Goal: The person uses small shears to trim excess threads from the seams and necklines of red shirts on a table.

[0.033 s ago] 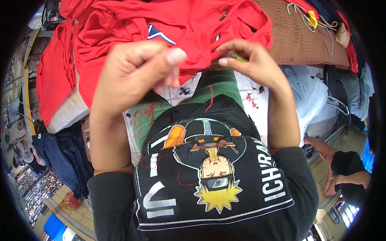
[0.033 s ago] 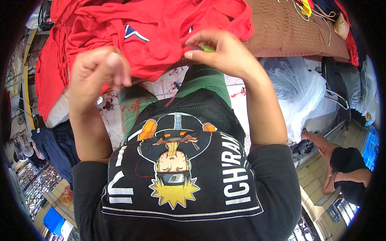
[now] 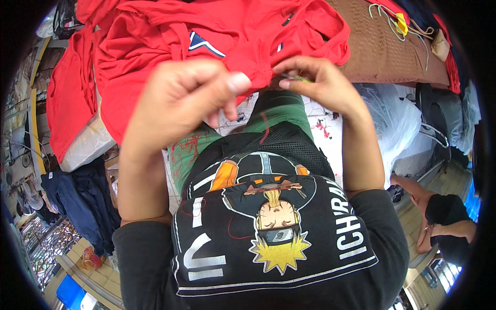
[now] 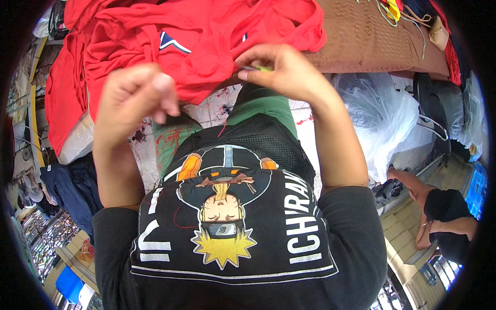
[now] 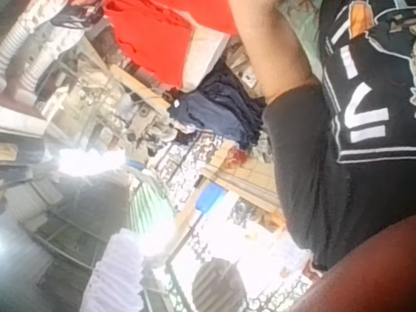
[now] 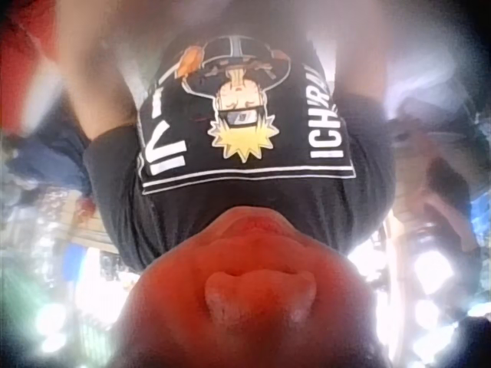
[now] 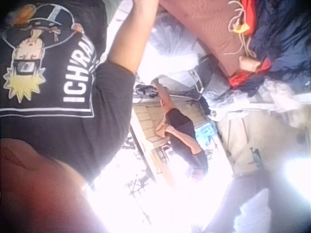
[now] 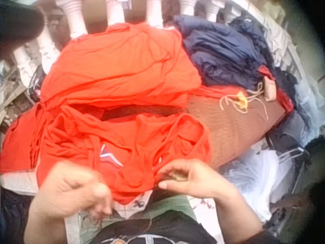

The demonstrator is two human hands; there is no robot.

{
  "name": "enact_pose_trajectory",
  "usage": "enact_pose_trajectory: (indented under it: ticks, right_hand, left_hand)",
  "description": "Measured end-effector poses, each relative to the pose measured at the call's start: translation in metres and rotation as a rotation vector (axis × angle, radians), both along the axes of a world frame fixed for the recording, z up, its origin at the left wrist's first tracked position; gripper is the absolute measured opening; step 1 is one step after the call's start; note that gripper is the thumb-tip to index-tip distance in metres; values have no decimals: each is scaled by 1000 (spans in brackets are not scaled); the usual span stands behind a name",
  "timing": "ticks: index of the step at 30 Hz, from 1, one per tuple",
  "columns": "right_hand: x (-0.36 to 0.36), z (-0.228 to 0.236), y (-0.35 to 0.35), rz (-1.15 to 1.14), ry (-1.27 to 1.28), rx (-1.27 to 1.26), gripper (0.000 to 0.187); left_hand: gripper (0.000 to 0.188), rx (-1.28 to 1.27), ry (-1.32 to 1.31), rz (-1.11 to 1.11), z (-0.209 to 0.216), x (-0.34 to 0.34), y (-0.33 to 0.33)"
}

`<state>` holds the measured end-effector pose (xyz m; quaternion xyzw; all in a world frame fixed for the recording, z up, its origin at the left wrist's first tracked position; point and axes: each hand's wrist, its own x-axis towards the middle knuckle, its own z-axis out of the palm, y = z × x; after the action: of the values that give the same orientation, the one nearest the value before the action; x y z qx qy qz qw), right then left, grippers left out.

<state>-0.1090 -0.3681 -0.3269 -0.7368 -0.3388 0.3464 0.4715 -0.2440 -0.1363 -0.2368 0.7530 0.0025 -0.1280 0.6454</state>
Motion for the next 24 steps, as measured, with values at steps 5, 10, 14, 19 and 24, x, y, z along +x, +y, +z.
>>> enact_pose_trajectory:
  ticks: [5, 10, 14, 19, 24]
  right_hand:
    - [-22, -6, 22, -118, 306, 82, 30]
    - [-17, -3, 31, -59, 304, 266, 23]
    - [-21, -2, 34, -81, 280, 293, 22]
    - [-30, 0, 44, -183, 183, 302, 17]
    - [-30, -10, 42, -216, 88, 270, 17]
  left_hand:
    - [24, 416, -240, 244, -59, -4, -31]
    - [33, 496, -375, 474, -69, 4, -42]
    - [21, 594, -470, 480, -68, 8, -41]
    - [11, 632, -700, 483, -79, 15, -30]
    - [16, 200, -215, 513, -67, 17, -21]
